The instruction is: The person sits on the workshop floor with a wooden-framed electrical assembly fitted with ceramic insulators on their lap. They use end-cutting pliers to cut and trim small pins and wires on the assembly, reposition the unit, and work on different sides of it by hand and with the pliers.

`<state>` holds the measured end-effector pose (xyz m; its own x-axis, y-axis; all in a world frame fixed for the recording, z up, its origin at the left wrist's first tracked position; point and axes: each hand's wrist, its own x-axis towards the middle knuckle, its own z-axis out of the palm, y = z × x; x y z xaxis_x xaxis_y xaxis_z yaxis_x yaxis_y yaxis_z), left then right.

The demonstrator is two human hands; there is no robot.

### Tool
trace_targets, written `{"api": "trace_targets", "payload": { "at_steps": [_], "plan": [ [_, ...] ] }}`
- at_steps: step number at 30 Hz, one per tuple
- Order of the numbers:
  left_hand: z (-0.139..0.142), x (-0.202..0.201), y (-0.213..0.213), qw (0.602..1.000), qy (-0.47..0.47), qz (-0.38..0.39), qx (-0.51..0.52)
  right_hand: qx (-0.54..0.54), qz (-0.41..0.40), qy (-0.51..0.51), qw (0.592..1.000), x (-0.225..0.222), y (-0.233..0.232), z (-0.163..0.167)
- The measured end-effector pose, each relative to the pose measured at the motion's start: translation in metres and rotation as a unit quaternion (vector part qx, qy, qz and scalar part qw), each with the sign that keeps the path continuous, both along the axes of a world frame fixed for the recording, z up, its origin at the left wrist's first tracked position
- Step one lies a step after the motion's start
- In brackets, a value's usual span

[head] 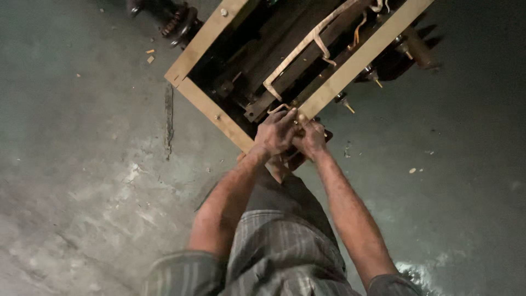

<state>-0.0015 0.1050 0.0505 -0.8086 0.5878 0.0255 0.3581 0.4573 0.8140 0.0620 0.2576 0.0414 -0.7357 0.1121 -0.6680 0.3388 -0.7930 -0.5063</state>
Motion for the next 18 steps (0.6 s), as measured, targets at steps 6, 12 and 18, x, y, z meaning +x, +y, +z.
{"api": "trace_targets", "payload": {
  "at_steps": [6,12,18],
  "plan": [
    [0.011,-0.03,0.007,0.967,-0.25,0.028,-0.021,0.043,0.064,-0.047,0.996,-0.001,0.009,0.016],
    [0.033,-0.07,0.022,0.957,-0.264,0.023,-0.122,0.085,0.004,0.015,0.996,-0.01,-0.007,0.006],
    [0.04,-0.079,0.029,0.934,-0.286,0.037,-0.21,0.092,-0.111,0.032,0.989,-0.02,-0.027,0.005]
  ]
}}
